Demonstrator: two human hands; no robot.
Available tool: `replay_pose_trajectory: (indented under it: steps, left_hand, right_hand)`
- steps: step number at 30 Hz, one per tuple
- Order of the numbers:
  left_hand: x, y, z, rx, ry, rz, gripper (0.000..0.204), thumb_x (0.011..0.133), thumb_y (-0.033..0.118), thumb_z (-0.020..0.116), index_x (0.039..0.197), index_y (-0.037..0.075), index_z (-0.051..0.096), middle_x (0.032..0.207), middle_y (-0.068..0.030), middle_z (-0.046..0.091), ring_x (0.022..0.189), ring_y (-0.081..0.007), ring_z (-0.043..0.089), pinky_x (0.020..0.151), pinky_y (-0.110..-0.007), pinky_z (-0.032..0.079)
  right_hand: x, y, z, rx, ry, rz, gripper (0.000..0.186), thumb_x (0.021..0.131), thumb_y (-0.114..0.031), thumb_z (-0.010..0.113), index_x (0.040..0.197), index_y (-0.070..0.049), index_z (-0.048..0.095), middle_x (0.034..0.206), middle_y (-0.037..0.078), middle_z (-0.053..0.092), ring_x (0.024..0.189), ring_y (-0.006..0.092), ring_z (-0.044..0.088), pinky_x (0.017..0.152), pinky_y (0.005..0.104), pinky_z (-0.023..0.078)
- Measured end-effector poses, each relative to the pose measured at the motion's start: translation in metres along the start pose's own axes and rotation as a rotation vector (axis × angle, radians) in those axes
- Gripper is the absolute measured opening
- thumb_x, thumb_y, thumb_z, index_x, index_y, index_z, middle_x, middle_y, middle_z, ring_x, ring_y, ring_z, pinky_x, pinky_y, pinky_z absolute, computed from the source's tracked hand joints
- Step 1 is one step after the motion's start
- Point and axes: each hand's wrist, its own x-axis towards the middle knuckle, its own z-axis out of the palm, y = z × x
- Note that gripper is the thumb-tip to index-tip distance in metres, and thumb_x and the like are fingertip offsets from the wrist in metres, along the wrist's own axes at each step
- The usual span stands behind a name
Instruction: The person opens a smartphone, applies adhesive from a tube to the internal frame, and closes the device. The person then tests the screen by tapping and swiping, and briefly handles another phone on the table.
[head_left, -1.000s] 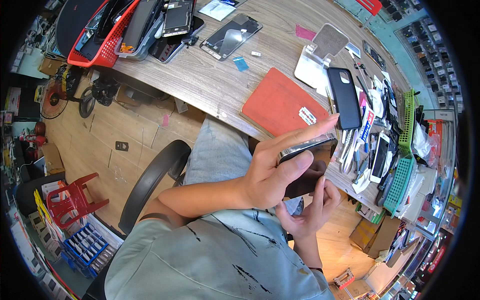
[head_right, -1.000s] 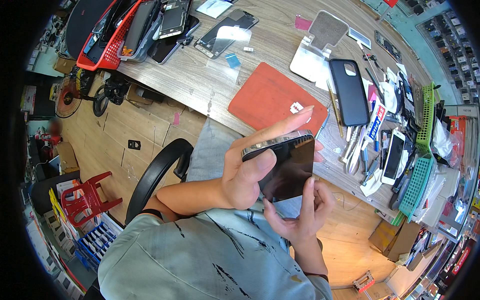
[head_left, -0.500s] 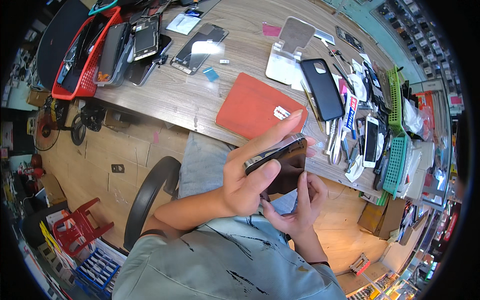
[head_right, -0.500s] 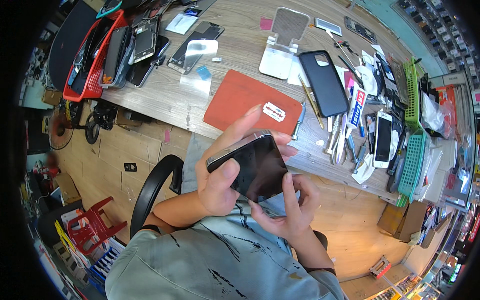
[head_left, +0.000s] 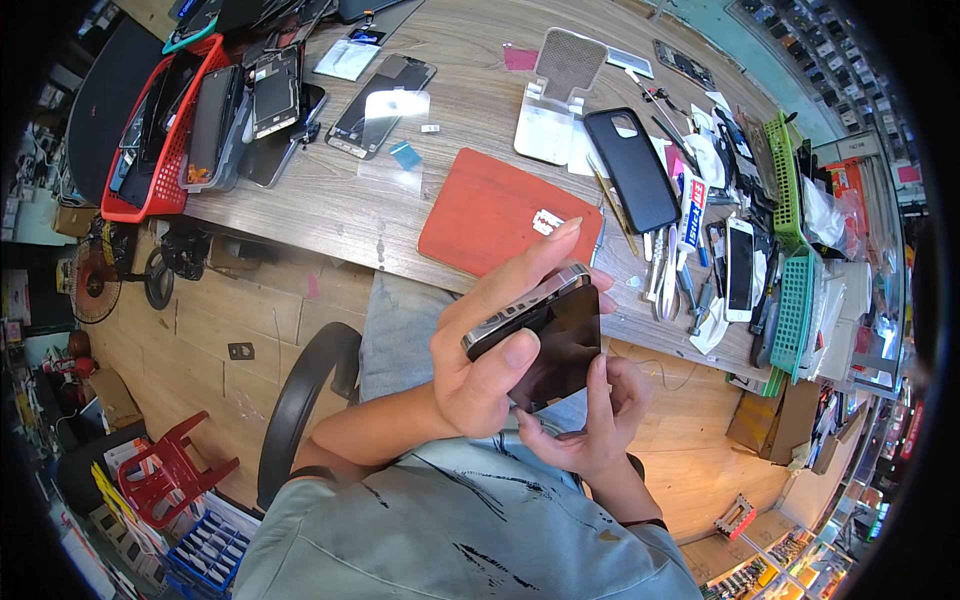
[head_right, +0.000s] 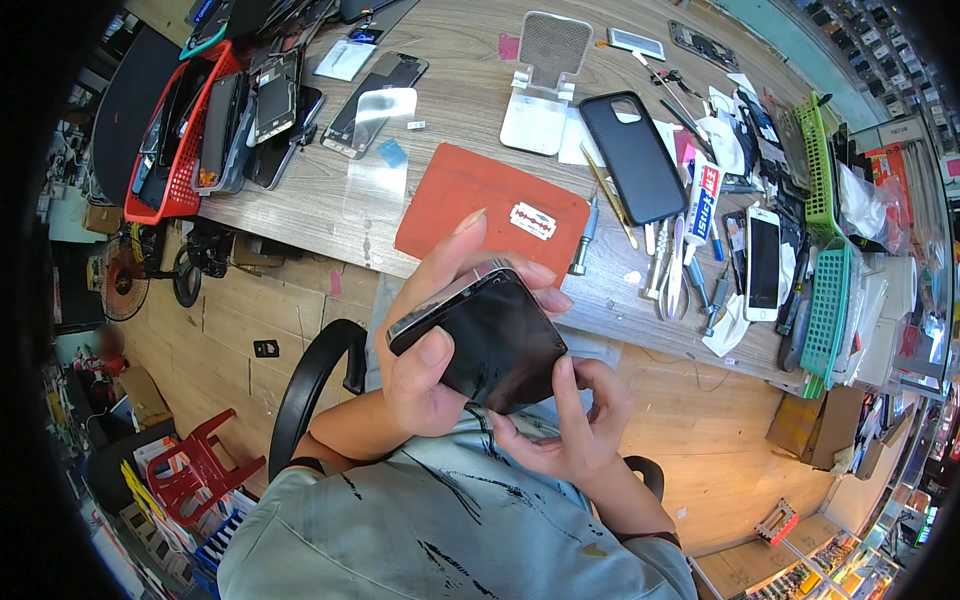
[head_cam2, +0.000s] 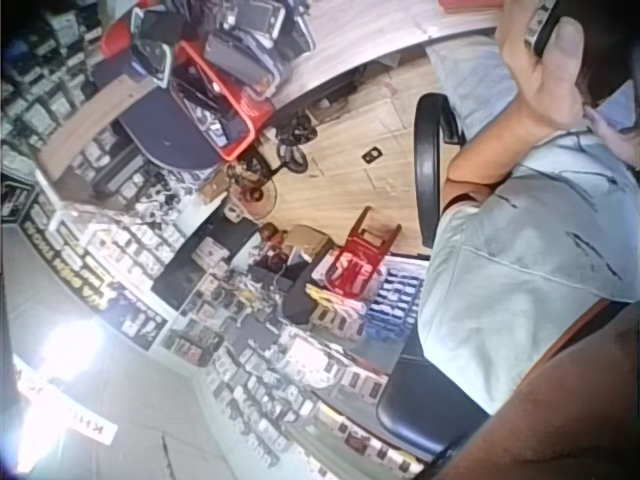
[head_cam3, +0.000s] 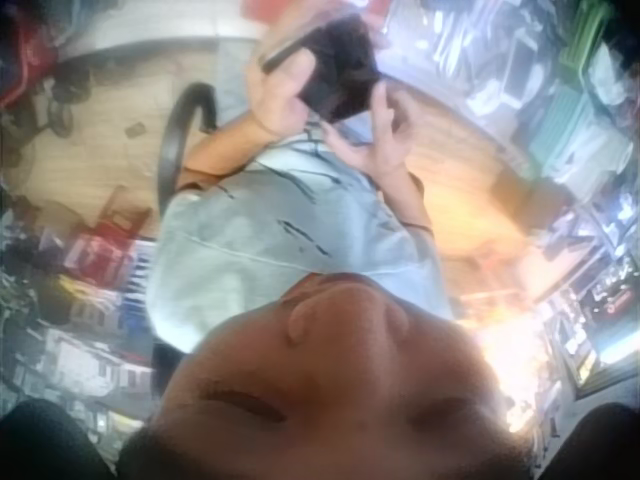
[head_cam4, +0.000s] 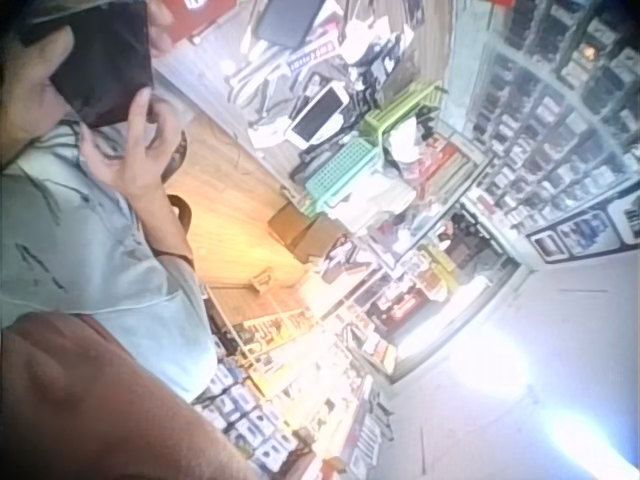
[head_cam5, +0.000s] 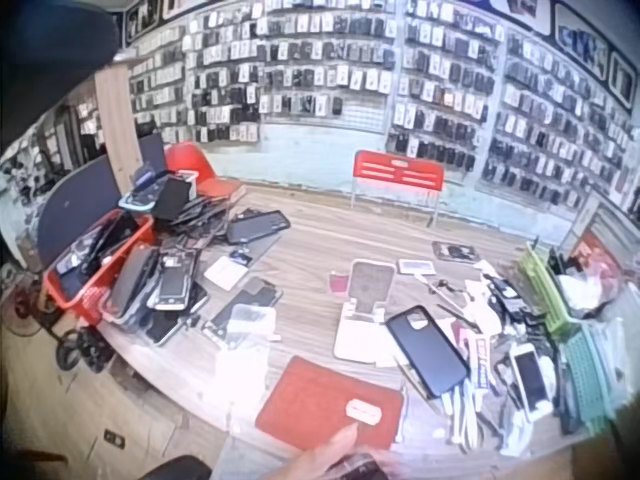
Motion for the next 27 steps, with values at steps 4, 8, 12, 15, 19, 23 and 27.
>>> replay_pose_trajectory:
  steps: [4, 8, 12, 15, 19, 23, 27]
  left_hand:
    - [-0.0022, -0.0026, 0.0006, -0.008, 0.015, -0.003, 0.087, 0.108, 0.050, 0.057, 0.177, 0.008, 0.026, 0.146, -0.0317, 0.062, 0.132, -0.0456, 0.067, 0.112, -0.057, 0.056]
    - [-0.0015, -0.0016, -0.0011, 0.005, -0.005, 0.002, 0.086, 0.109, 0.049, 0.057, 0.176, 0.006, 0.027, 0.146, -0.0313, 0.062, 0.132, -0.0447, 0.067, 0.112, -0.056, 0.056]
    - [-0.0017, -0.0034, -0.0044, 0.051, -0.037, 0.049, 0.083, 0.110, 0.046, 0.055, 0.174, -0.001, 0.029, 0.145, -0.0326, 0.062, 0.131, -0.0444, 0.068, 0.112, -0.056, 0.055]
    - [-0.0027, -0.0029, -0.0034, 0.056, -0.040, 0.058, 0.081, 0.111, 0.044, 0.054, 0.172, -0.004, 0.031, 0.146, -0.0338, 0.062, 0.130, -0.0444, 0.069, 0.113, -0.056, 0.055]
    - [-0.0021, -0.0032, -0.0056, 0.098, -0.066, 0.064, 0.080, 0.111, 0.044, 0.053, 0.172, -0.005, 0.033, 0.146, -0.0341, 0.062, 0.131, -0.0446, 0.069, 0.113, -0.056, 0.055]
    - [-0.0014, -0.0033, -0.0063, 0.090, -0.088, 0.066, 0.081, 0.111, 0.045, 0.053, 0.171, -0.006, 0.034, 0.147, -0.0341, 0.062, 0.132, -0.0453, 0.068, 0.114, -0.056, 0.055]
    - [-0.0033, -0.0047, -0.0055, 0.055, -0.074, 0.038, 0.081, 0.112, 0.045, 0.052, 0.172, -0.007, 0.032, 0.150, -0.0357, 0.060, 0.134, -0.0469, 0.067, 0.115, -0.057, 0.054]
  right_hand:
    - [-0.0007, -0.0001, 0.0013, 0.002, 0.010, 0.003, 0.095, 0.073, -0.033, 0.100, 0.150, 0.007, 0.061, 0.131, 0.021, 0.052, 0.111, 0.0341, 0.061, 0.083, 0.0400, 0.056]
    - [0.0005, 0.0006, 0.0022, 0.007, 0.003, 0.007, 0.097, 0.072, -0.033, 0.100, 0.151, 0.007, 0.060, 0.131, 0.021, 0.052, 0.112, 0.0343, 0.060, 0.084, 0.0401, 0.056]
    - [-0.0011, 0.0015, 0.0031, 0.029, -0.007, 0.018, 0.097, 0.073, -0.033, 0.100, 0.152, 0.007, 0.059, 0.130, 0.021, 0.051, 0.112, 0.0344, 0.060, 0.084, 0.0401, 0.055]
    - [-0.0017, 0.0036, 0.0041, 0.030, -0.009, 0.014, 0.097, 0.073, -0.033, 0.100, 0.152, 0.007, 0.059, 0.130, 0.021, 0.051, 0.112, 0.0343, 0.060, 0.084, 0.0401, 0.055]
    - [-0.0029, 0.0057, 0.0046, 0.051, -0.006, 0.020, 0.097, 0.073, -0.033, 0.099, 0.152, 0.006, 0.059, 0.131, 0.021, 0.051, 0.111, 0.0340, 0.060, 0.085, 0.0402, 0.055]
    - [-0.0008, 0.0052, 0.0045, 0.044, -0.008, 0.014, 0.097, 0.073, -0.032, 0.099, 0.152, 0.006, 0.060, 0.132, 0.022, 0.051, 0.111, 0.0337, 0.060, 0.086, 0.0408, 0.055]
    - [-0.0043, 0.0075, 0.0015, 0.044, -0.066, 0.022, 0.103, 0.074, -0.030, 0.099, 0.158, 0.007, 0.053, 0.139, 0.024, 0.047, 0.116, 0.0358, 0.062, 0.091, 0.0430, 0.058]
